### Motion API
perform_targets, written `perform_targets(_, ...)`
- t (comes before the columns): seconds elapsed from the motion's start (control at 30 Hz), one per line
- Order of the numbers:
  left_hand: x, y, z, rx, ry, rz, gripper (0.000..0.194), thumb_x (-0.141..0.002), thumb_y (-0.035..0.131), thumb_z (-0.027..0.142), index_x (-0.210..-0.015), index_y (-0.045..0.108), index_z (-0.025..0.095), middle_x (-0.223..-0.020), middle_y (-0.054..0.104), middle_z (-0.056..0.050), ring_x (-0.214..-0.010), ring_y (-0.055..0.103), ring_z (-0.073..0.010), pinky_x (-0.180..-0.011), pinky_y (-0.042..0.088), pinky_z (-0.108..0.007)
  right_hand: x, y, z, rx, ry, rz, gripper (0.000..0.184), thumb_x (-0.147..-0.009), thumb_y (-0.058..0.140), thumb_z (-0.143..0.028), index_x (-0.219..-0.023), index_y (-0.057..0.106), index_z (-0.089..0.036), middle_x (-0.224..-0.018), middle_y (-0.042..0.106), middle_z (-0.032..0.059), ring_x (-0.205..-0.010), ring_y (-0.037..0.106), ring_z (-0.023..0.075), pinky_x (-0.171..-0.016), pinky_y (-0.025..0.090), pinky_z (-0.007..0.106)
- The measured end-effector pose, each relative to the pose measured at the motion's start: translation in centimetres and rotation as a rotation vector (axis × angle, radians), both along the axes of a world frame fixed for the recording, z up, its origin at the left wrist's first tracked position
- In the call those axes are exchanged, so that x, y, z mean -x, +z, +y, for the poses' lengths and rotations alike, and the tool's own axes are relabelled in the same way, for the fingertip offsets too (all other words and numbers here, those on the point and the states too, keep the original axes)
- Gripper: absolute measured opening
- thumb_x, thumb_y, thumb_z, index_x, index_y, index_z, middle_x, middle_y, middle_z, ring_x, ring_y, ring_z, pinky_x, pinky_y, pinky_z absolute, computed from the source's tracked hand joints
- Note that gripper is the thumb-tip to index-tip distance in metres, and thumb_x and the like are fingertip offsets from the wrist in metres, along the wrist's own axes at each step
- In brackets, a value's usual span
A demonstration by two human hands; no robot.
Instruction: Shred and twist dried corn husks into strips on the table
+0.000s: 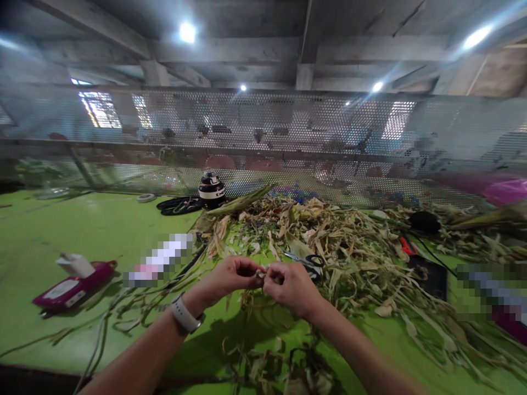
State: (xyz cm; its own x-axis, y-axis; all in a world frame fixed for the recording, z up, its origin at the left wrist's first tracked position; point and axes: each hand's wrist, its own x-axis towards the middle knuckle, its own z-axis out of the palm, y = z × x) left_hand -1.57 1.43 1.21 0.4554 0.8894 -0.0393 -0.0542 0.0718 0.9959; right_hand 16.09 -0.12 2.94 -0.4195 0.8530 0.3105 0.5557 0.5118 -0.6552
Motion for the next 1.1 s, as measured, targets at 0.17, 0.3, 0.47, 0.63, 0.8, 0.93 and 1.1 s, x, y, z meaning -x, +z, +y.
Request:
perform_targets(0.17,0.28,0.57,-0.09,0.019,0.002,-0.043,0.027,-0.061,0.075,0.029,-0.085,0.072,0.016,-0.082,0.072,-0.005,-0.076,0.06,-0.0135,-0.076,0.043,-0.025,-0.06,0.18,0.16,0.007,-0.023,0.033,0.014,-0.067,0.049,-0.016,-0.054,0.051,-0.016,-0.048,0.041,-0.0051,-0.047,0.034,0.0074,-0.044,0.026,0.018)
perform_targets(0.3,0.57,0.51,0.16,0.07,-0.039,-0.109,0.027,-0.059,0.077,0.027,-0.083,0.073,0.016,-0.081,0.072,-0.005,-0.073,0.06,-0.0125,-0.074,0.044,-0.024,-0.15,0.24,0.12,0.04,-0.013,0.072,0.013,-0.069,0.051,-0.018,-0.056,0.052,-0.016,-0.049,0.042,-0.005,-0.047,0.034,0.0075,-0.044,0.027,0.018)
perform_targets(0.47,0.7,0.31,0.38,0.189,-0.015,-0.157,0.026,-0.05,0.082,0.024,-0.073,0.073,0.013,-0.069,0.07,-0.004,-0.061,0.058,-0.0092,-0.066,0.043,-0.022,-0.15,0.23,-0.1,0.028,0.058,0.102,0.014,-0.073,0.049,-0.02,-0.059,0.052,-0.016,-0.051,0.042,-0.0051,-0.048,0.035,0.0077,-0.045,0.028,0.018)
perform_targets(0.63,0.5,0.25,0.34,0.256,-0.005,-0.183,0.027,-0.047,0.083,0.021,-0.07,0.073,0.012,-0.066,0.07,-0.004,-0.059,0.058,-0.0084,-0.062,0.043,-0.02,-0.08,-0.22,-0.25,-0.076,0.003,0.047,0.014,-0.071,0.049,-0.017,-0.057,0.05,-0.017,-0.049,0.039,-0.0058,-0.046,0.033,0.007,-0.045,0.026,0.019)
perform_targets(0.8,0.47,0.37,0.29,0.252,0.008,-0.151,0.026,-0.049,0.082,0.021,-0.071,0.073,0.011,-0.067,0.07,-0.004,-0.058,0.057,-0.008,-0.06,0.042,-0.019,-0.26,-0.34,-0.15,-0.047,0.025,0.1,0.016,-0.075,0.05,-0.022,-0.06,0.051,-0.016,-0.05,0.04,-0.0051,-0.047,0.033,0.0072,-0.044,0.026,0.019)
perform_targets(0.93,0.58,0.54,0.32,0.252,0.019,-0.183,0.025,-0.051,0.081,0.02,-0.073,0.073,0.012,-0.07,0.07,-0.004,-0.06,0.056,-0.0072,-0.06,0.04,-0.019,-0.37,-0.17,0.17,0.015,0.068,0.137,0.016,-0.078,0.048,-0.025,-0.066,0.055,-0.015,-0.054,0.045,-0.0034,-0.05,0.037,0.0083,-0.047,0.03,0.019)
perform_targets(1.1,0.59,0.88,0.31,0.263,0.065,-0.246,0.021,-0.056,0.077,0.024,-0.073,0.072,0.012,-0.071,0.069,-0.005,-0.06,0.054,-0.0076,-0.057,0.038,-0.019,-0.27,-0.3,0.35,-0.027,0.03,0.155,0.018,-0.079,0.047,-0.026,-0.067,0.056,-0.015,-0.054,0.045,-0.0027,-0.049,0.037,0.009,-0.047,0.029,0.021)
